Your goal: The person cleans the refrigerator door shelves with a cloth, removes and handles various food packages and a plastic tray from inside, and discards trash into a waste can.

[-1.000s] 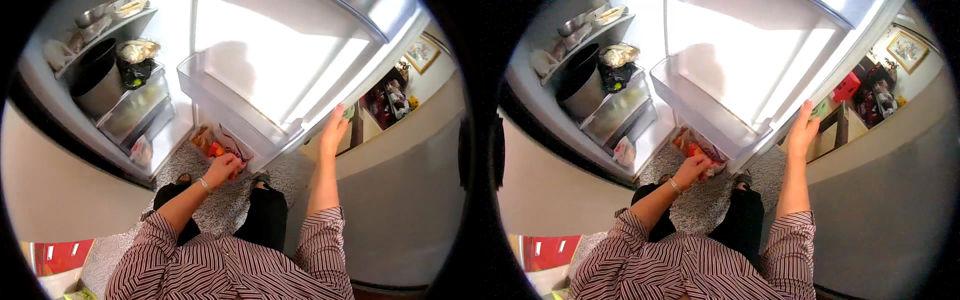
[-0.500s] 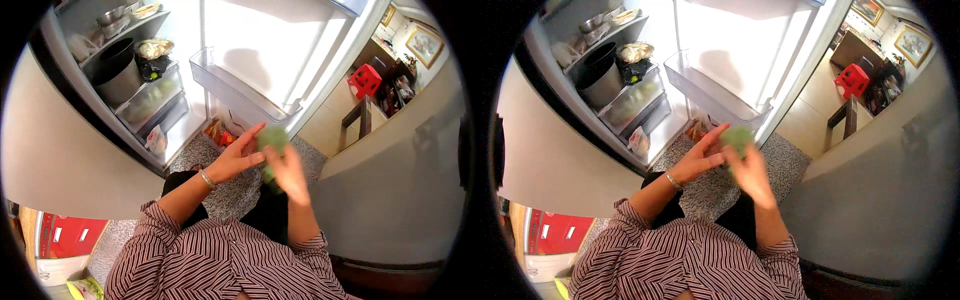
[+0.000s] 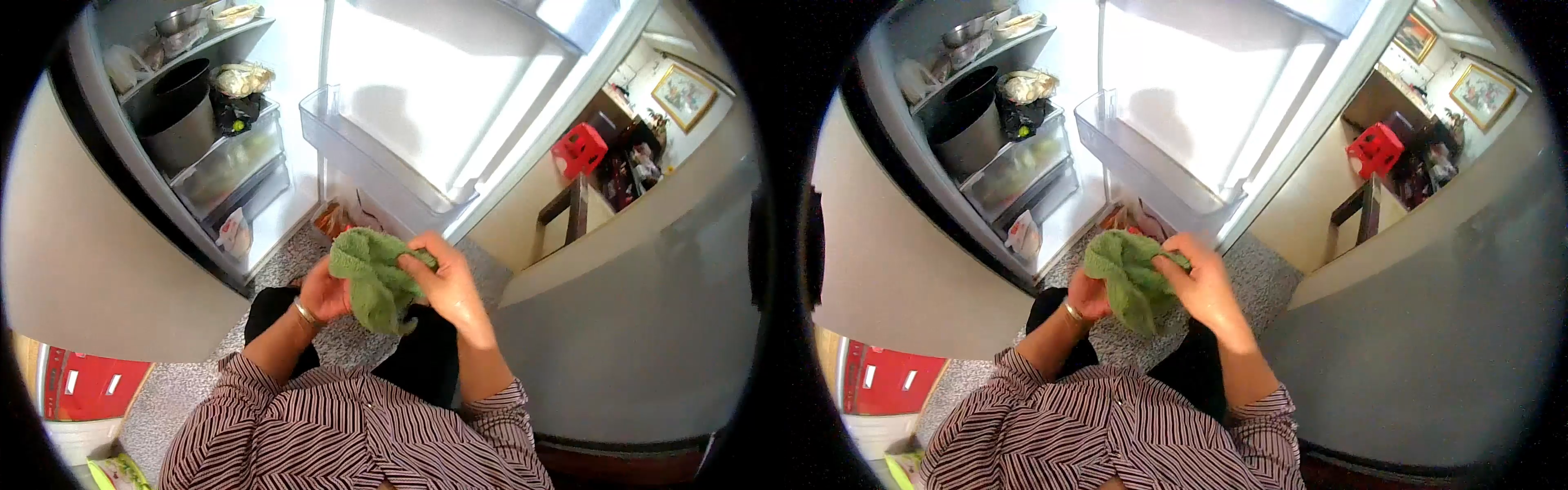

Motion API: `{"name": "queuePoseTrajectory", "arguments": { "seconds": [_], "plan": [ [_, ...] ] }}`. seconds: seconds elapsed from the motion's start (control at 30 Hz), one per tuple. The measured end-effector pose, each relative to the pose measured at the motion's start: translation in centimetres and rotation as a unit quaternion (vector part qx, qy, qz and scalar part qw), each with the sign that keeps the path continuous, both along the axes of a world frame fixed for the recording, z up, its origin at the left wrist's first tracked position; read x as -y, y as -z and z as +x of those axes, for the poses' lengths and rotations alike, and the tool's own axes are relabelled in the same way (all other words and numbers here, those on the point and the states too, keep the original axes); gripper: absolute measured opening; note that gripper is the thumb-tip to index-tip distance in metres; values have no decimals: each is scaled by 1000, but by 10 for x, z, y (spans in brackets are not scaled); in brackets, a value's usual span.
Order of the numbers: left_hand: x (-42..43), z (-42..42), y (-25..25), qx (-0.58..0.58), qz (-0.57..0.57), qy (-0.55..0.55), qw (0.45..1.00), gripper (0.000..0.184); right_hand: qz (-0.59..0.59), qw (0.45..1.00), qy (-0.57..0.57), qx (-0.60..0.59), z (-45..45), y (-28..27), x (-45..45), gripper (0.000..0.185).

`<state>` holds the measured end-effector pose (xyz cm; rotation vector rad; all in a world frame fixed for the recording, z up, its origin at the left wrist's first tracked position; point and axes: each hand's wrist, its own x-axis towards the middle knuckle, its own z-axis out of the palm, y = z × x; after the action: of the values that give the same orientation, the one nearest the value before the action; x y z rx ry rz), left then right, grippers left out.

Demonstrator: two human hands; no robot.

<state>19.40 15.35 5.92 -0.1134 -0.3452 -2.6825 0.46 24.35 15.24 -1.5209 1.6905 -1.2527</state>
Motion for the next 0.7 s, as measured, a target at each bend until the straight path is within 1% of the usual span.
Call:
{"name": "queuePoseTrajectory", "arguments": {
  "seconds": [0.07,0.1,0.13,0.17,0.2,0.27,0.3,0.33,0.37,0.4,0.47,0.53,0.57,0.6,0.63,0.7],
  "plan": [
    [-8,-18,38,151,-123,-24,981,55,-57,996,4,-66,7,0,10,15],
    [-9,-26,57,141,-123,-29,982,55,-104,980,-15,-172,5,5,17,17],
    [-12,-32,75,120,-130,11,984,52,-75,967,-20,-243,8,-4,17,21],
    [-11,-37,82,98,-137,51,984,50,-98,951,-14,-294,11,-13,14,23],
    [-5,-39,73,88,-140,47,985,50,-125,930,-8,-345,12,-20,12,25],
    [5,-36,51,66,-112,47,990,50,-186,905,86,-373,-4,-38,2,33],
    [19,-45,75,134,-301,-37,943,50,-225,902,148,-338,-20,-48,1,37],
    [28,-42,78,127,-300,-40,945,50,-262,893,209,-301,-37,-60,1,43],
    [39,-39,80,172,-437,-98,877,51,-283,884,263,-265,-52,-74,6,51],
    [44,-39,85,188,-458,-130,859,50,-301,870,317,-227,-67,-89,13,59],
    [53,-41,95,224,-496,-194,816,48,-320,884,322,-112,-105,-100,36,73],
    [60,-41,69,331,-593,-255,688,43,-316,910,261,-63,-140,-111,56,78],
    [63,-38,54,383,-632,-277,614,41,-304,922,236,-49,-145,-120,65,81],
    [64,-36,40,434,-663,-292,535,38,-279,933,228,9,-150,-123,75,84],
    [66,-36,30,479,-691,-299,451,36,-279,931,233,24,-150,-121,84,87],
    [73,-47,26,521,-713,-289,370,34,-266,931,246,41,-148,-113,95,91]
  ]
}}
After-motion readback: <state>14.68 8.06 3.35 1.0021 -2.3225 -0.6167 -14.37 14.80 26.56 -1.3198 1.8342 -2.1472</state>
